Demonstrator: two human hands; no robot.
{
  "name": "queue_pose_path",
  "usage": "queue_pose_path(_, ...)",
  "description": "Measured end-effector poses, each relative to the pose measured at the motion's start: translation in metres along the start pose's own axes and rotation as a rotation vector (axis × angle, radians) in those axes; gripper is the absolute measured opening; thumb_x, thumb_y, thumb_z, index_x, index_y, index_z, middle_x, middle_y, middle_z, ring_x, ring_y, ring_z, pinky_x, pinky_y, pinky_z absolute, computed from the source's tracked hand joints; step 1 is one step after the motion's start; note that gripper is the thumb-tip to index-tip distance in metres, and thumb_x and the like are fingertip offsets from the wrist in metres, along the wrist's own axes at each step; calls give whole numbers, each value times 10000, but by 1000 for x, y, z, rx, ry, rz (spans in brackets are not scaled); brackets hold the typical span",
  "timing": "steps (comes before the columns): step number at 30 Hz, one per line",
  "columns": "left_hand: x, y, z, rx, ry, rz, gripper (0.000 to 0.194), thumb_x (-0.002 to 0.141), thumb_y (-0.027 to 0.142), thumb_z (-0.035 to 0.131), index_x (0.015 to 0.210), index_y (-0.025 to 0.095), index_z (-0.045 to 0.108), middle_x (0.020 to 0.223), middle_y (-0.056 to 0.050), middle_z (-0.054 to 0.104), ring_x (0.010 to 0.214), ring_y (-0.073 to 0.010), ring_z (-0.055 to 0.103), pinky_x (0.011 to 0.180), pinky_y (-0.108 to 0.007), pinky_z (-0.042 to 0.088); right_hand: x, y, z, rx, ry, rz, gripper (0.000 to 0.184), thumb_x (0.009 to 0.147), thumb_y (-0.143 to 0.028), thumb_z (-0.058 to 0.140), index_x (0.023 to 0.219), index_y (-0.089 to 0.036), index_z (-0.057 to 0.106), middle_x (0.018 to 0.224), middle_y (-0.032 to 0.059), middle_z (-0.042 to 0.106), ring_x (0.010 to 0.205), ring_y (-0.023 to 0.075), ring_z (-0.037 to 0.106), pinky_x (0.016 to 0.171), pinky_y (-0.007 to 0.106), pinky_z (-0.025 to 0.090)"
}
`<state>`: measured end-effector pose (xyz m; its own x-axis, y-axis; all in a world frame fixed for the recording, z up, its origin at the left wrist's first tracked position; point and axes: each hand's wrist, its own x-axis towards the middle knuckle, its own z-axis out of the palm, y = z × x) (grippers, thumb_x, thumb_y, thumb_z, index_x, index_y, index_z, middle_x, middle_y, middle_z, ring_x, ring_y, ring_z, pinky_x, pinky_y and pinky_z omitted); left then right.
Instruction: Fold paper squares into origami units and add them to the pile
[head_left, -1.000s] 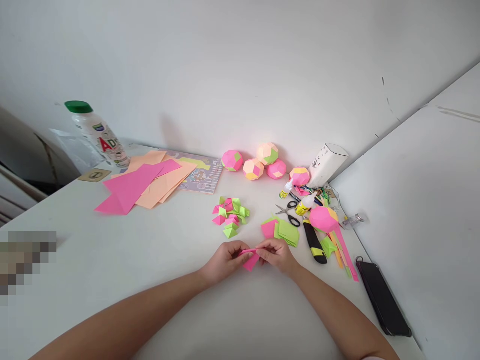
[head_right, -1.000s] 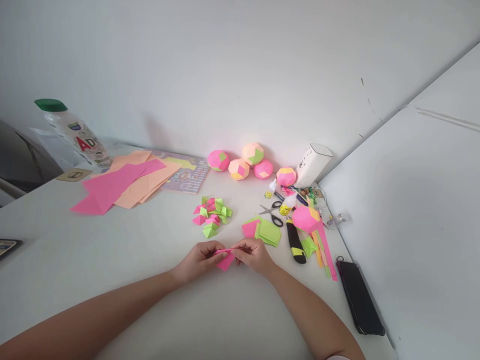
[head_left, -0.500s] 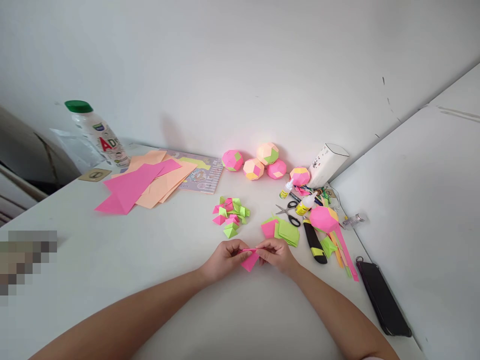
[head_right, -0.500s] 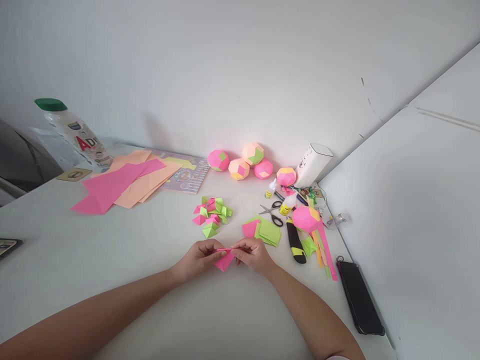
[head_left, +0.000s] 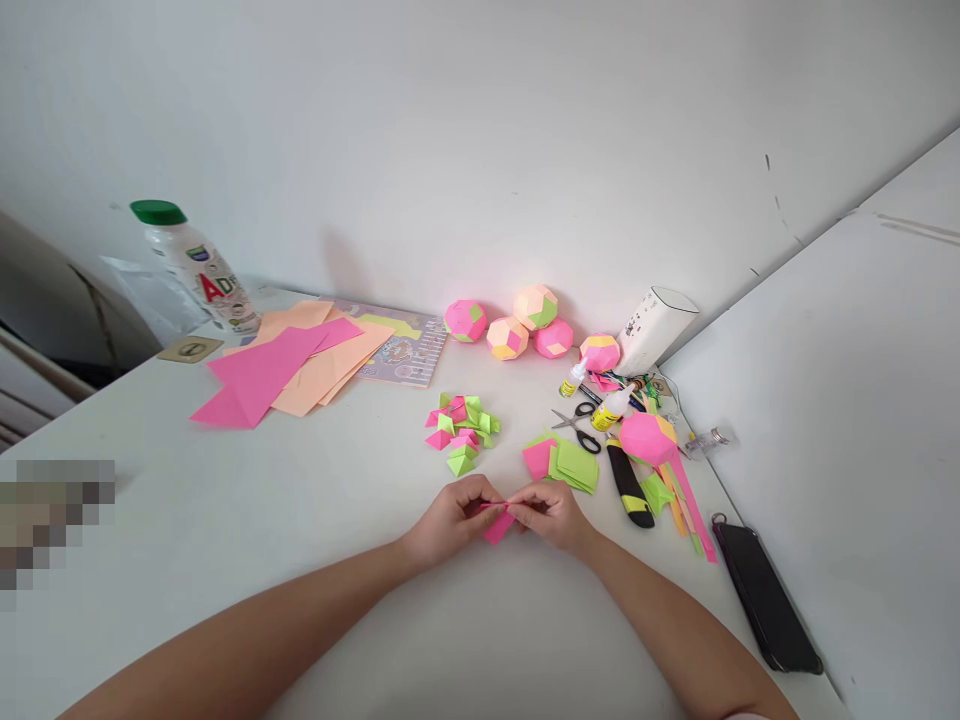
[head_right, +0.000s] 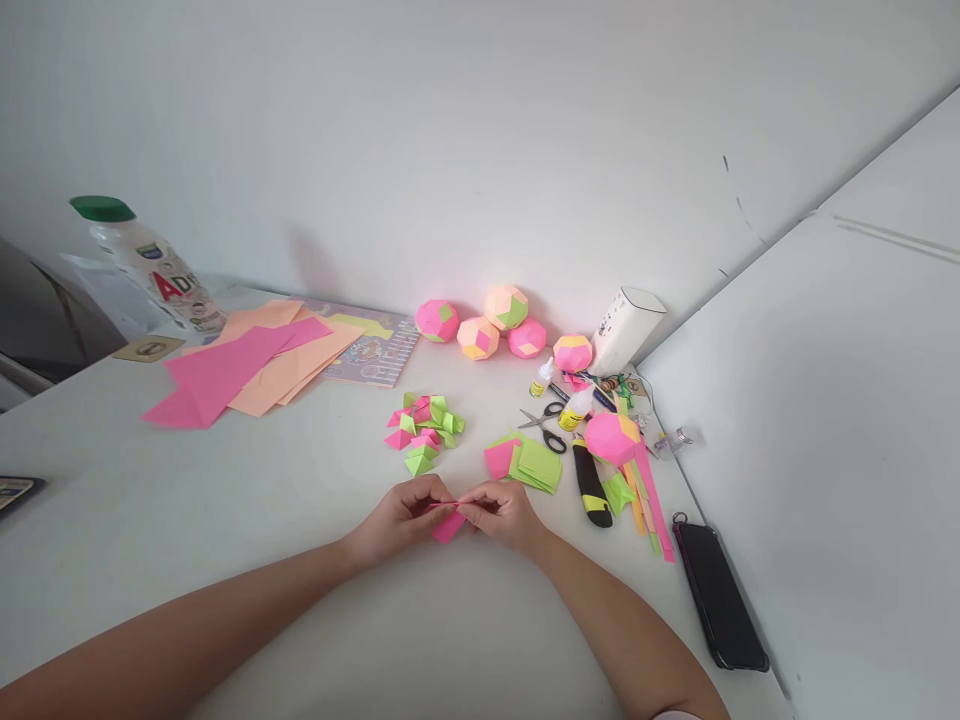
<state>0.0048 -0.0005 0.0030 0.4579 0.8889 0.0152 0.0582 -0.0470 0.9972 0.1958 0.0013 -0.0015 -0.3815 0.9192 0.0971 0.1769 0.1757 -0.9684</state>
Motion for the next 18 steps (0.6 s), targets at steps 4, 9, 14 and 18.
queue_pose_path(4,-1,-1,1,91,19,8,175,796,291,521,701,154,574,695,-18,545,607,-112,487,535,-214,401,-1,-4,1,-54,-6,-20,142,762,-276,629,758,-147,688,602,32,645,485,122,584,451,218,463)
queue_pose_path(9,-2,2,0,64,55,2,129,771,225,506,662,156,519,659,-1,517,578,-102,459,523,-209,377,0,-5,0,-20,-23,33,177,772,-311,615,756,-149,685,561,14,621,478,122,575,454,222,467)
queue_pose_path(14,-2,5,-1,-12,97,-29,109,749,201,504,654,163,467,642,18,478,571,-93,425,526,-205,356,1,-3,-3,114,0,136,186,754,-320,637,734,-137,657,561,1,609,471,109,575,460,214,478)
queue_pose_path(18,-2,4,-4,-69,135,-26,114,767,205,486,669,169,439,642,27,439,574,-91,398,527,-204,340,2,0,-5,177,26,178,193,740,-324,654,729,-132,636,576,-1,611,470,102,572,466,216,485)
